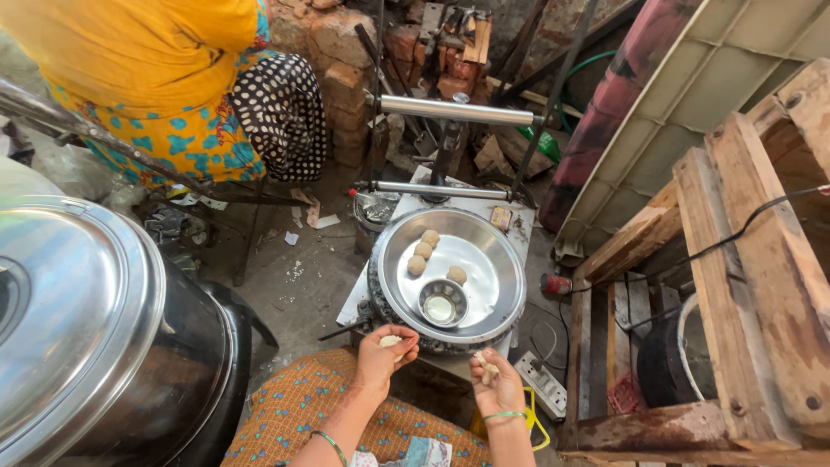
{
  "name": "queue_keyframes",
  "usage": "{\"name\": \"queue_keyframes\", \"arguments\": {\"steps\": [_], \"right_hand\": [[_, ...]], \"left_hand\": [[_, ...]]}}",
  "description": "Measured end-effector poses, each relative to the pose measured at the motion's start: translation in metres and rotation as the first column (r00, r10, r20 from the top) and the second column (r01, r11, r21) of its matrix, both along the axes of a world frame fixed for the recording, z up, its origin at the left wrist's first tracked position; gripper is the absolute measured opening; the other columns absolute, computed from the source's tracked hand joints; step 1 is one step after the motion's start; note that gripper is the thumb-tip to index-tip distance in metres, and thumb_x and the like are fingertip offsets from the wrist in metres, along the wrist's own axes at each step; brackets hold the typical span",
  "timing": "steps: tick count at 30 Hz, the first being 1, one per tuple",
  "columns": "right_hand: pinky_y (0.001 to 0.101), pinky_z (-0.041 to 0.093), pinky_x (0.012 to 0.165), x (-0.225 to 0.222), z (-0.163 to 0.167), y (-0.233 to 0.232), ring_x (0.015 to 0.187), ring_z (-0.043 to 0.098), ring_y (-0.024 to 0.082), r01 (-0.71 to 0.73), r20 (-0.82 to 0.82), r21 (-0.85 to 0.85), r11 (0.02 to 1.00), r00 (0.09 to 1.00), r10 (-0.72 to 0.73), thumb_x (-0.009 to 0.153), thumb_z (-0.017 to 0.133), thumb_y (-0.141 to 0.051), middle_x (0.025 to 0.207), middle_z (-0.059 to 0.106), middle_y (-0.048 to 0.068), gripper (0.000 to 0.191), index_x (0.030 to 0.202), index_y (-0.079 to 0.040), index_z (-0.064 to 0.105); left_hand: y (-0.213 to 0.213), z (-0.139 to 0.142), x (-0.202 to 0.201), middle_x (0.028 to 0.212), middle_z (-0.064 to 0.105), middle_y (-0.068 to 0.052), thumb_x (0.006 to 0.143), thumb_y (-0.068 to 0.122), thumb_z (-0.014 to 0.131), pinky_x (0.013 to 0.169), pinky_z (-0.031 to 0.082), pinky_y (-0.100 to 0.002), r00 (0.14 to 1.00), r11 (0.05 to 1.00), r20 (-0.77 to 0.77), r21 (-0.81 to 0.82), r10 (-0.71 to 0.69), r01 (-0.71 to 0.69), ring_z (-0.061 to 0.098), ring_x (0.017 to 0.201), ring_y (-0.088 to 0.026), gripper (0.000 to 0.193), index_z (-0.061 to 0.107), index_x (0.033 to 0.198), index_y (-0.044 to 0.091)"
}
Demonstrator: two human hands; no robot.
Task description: The person pinches portions from a mass of dough kept in a covered bucket on a chair and rolls each portion between their palms into a round ball, placing the finished balls on a large metal plate. The plate gradually fills with dough balls as the person repeats the cycle.
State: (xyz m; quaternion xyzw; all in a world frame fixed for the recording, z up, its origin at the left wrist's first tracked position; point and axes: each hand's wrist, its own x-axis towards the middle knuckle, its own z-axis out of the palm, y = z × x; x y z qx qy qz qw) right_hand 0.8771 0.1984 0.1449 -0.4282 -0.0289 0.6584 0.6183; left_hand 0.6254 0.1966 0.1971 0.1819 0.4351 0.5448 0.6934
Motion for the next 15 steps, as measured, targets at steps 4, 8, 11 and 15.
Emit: {"name": "queue_keyframes", "arguments": {"steps": [4,8,11,15], "right_hand": [[0.0265,0.051,0.06,-0.002,-0.004,-0.003,0.074,0.064,0.023,-0.024,-0.04,0.022,0.999,0.999,0.025,0.078,0.072,-0.001,0.087,0.064,0.011,0.023,0.098,-0.002,0.061],[0.0264,0.052,0.062,-0.001,0.0,-0.006,0.075,0.065,0.022,-0.023,-0.022,0.015,1.0,0.999,0.023,0.079,0.072,-0.002,0.087,0.065,0.011,0.023,0.099,-0.002,0.06],[0.0265,0.052,0.061,-0.003,0.003,-0.007,0.074,0.064,0.022,-0.038,-0.026,0.013,0.999,0.999,0.038,0.08,0.072,-0.002,0.086,0.065,0.011,0.021,0.098,-0.002,0.061],[0.0262,0.051,0.06,-0.009,0.008,-0.012,0.073,0.065,0.022,-0.036,-0.031,0.016,0.999,0.999,0.037,0.08,0.07,-0.001,0.085,0.065,0.01,0.018,0.097,-0.002,0.062]], "left_hand": [[-0.004,-0.001,0.004,0.068,0.06,0.0,0.088,0.024,0.079,0.046,0.041,-0.022,0.997,1.0,-0.076,-0.005,0.009,-0.01,0.056,0.055,-0.009,0.025,0.061,0.08,0.007],[-0.001,-0.01,0.0,0.058,0.043,0.0,0.093,0.05,0.068,0.037,0.027,-0.025,0.998,0.988,0.036,-0.148,0.046,-0.04,0.044,0.045,-0.011,0.052,0.045,0.068,0.01],[0.004,-0.018,0.002,0.059,0.044,-0.001,0.093,0.052,0.068,0.038,0.028,-0.026,0.996,0.979,0.053,-0.197,0.069,-0.057,0.045,0.046,-0.013,0.052,0.046,0.071,0.01],[0.018,-0.017,0.004,0.085,0.06,-0.008,0.096,0.056,0.057,0.068,0.058,-0.031,0.948,0.981,0.281,-0.164,0.15,-0.106,0.063,0.077,-0.019,0.055,0.059,0.101,0.002]]}}
